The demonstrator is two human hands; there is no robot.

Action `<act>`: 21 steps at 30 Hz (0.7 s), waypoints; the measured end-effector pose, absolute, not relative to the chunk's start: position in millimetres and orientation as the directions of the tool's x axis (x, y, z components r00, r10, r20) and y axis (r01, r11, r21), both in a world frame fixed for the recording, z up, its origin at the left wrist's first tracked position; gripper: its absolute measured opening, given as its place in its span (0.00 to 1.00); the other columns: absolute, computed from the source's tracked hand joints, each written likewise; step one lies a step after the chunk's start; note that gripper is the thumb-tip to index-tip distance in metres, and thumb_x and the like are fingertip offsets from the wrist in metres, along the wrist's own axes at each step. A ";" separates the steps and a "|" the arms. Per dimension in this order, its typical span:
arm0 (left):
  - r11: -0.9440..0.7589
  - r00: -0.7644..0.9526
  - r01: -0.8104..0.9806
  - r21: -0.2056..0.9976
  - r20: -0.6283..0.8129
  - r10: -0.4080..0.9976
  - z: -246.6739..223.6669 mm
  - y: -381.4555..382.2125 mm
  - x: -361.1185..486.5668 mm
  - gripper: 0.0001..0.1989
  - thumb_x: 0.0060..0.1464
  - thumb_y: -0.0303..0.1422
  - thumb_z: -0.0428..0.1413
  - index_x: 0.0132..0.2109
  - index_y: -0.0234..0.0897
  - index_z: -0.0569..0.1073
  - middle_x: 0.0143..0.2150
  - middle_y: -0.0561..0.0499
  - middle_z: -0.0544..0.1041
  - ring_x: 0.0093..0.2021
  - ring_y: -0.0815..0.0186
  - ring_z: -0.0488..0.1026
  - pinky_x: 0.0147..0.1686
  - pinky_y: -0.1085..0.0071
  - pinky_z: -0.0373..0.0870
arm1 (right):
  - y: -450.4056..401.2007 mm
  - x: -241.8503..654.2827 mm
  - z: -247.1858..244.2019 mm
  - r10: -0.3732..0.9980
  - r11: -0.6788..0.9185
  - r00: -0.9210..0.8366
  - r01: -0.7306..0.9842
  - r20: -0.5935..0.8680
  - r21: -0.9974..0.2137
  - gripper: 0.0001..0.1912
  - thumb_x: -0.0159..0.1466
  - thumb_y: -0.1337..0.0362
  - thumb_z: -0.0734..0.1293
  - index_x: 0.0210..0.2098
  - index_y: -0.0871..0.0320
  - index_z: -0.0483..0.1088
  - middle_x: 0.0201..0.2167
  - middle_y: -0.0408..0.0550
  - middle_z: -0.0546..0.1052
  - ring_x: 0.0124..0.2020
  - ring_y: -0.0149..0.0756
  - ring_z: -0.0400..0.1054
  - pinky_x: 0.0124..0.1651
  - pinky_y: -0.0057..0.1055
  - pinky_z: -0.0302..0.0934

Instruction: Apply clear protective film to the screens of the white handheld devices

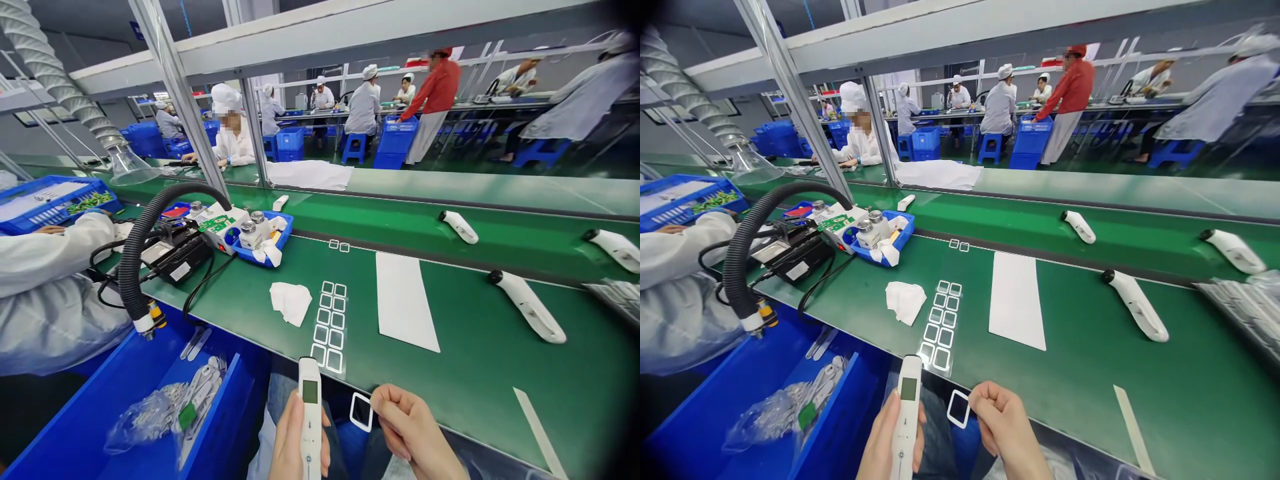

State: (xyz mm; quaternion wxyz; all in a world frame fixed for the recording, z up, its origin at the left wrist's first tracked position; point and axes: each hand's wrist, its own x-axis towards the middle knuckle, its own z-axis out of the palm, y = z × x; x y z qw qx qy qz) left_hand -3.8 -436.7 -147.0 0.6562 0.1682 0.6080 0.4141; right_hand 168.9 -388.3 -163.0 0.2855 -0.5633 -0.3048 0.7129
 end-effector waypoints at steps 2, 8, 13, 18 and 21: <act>0.590 -0.081 -0.328 0.738 -0.644 0.760 -146.1 -436.2 -2.1 0.32 0.48 0.63 0.43 0.33 0.35 0.65 0.16 0.52 0.65 0.16 0.73 0.60 0.19 0.78 0.55 | -389.2 171.2 -161.7 0.752 -0.651 -0.201 -0.081 -0.627 -0.755 0.19 0.49 0.51 0.66 0.24 0.60 0.59 0.08 0.33 0.52 0.11 0.16 0.40 0.19 0.20 0.35; 0.604 -0.073 -0.317 0.732 -0.653 0.753 -143.6 -434.7 2.0 0.33 0.49 0.63 0.42 0.34 0.34 0.65 0.14 0.52 0.64 0.15 0.74 0.58 0.18 0.79 0.55 | -388.8 177.5 -158.0 0.762 -0.640 -0.218 -0.103 -0.610 -0.762 0.16 0.50 0.53 0.65 0.24 0.59 0.59 0.08 0.33 0.51 0.12 0.17 0.39 0.19 0.20 0.34; 0.623 -0.072 -0.305 0.720 -0.670 0.739 -142.8 -433.4 7.9 0.34 0.49 0.63 0.40 0.34 0.33 0.67 0.14 0.53 0.64 0.14 0.75 0.58 0.17 0.80 0.54 | -388.4 181.2 -157.3 0.764 -0.637 -0.234 -0.124 -0.602 -0.761 0.18 0.51 0.51 0.67 0.24 0.59 0.58 0.08 0.33 0.51 0.12 0.17 0.39 0.19 0.20 0.35; 0.638 -0.063 -0.260 0.725 -0.672 0.738 -135.0 -425.7 19.6 0.37 0.46 0.65 0.42 0.35 0.32 0.68 0.14 0.53 0.64 0.14 0.75 0.58 0.17 0.80 0.54 | -390.6 187.5 -156.4 0.785 -0.608 -0.247 -0.130 -0.569 -0.783 0.22 0.54 0.47 0.67 0.27 0.60 0.59 0.09 0.32 0.51 0.13 0.16 0.38 0.20 0.20 0.34; 0.672 0.005 -0.224 0.706 -0.688 0.725 -129.2 -416.3 30.8 0.39 0.44 0.66 0.42 0.36 0.31 0.69 0.15 0.53 0.64 0.14 0.75 0.58 0.17 0.80 0.53 | -390.8 192.0 -148.5 0.843 -0.528 -0.191 -0.110 -0.503 -0.842 0.25 0.56 0.43 0.66 0.26 0.61 0.59 0.10 0.33 0.50 0.15 0.16 0.38 0.22 0.21 0.33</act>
